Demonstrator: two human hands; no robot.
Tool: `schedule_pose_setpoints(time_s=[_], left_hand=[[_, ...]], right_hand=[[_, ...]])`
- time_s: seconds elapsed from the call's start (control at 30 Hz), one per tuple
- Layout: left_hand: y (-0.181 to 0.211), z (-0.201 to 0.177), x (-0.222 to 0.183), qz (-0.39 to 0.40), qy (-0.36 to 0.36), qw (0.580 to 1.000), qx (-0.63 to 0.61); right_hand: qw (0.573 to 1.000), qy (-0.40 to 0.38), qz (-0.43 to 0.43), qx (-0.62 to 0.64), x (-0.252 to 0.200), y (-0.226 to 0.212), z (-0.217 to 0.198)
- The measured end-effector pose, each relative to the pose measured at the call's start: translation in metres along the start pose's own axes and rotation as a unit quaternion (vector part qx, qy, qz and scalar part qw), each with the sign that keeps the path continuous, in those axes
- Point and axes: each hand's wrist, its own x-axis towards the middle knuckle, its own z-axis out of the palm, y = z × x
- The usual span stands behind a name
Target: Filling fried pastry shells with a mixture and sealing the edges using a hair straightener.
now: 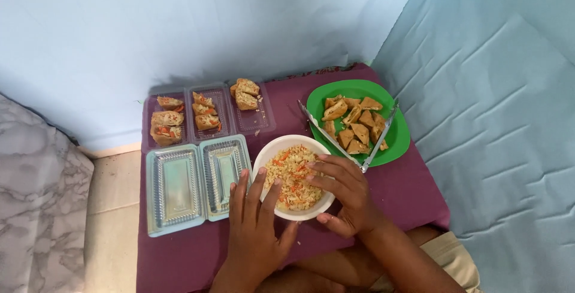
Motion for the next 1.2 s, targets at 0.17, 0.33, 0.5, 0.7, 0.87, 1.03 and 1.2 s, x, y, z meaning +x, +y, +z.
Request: schedule_pose_setpoints(time_s=[0.17,0.33,0.5,0.7,0.87,1.03,1.2], left_hand=[[0.002,-0.005,0.0,0.024,-0.002,1.0,-0.012],[0.001,-0.007,0.0,0.017,-0.021,0.999,-0.038],[0.005,-0.009,0.003,0.016,0.002,0.999,-0.037],[0.012,-0.016,0.003,0.02,0.032,0.999,-0.035],[0.004,-0.009,-0.001,0.019,0.034,0.999,-0.028],[0.003,-0.007,-0.005,0.023,0.039,0.999,-0.008],[0.01,-0.012,-0.003,0.026,0.026,0.999,-0.011]], right_hand=[[0.999,0.008,-0.014,0.048,-0.001,0.004,-0.001],[0.995,0.021,-0.016,0.1,0.0,0.007,0.0],[0.994,0.05,-0.018,0.096,-0.004,0.007,-0.002],[0.991,0.093,-0.007,0.095,-0.005,0.009,0.002],[0.986,0.129,-0.053,0.089,-0.003,0.017,0.006],[0.986,0.14,-0.062,0.072,-0.003,0.014,0.004],[0.982,0.171,-0.067,0.051,-0.001,0.013,0.003]])
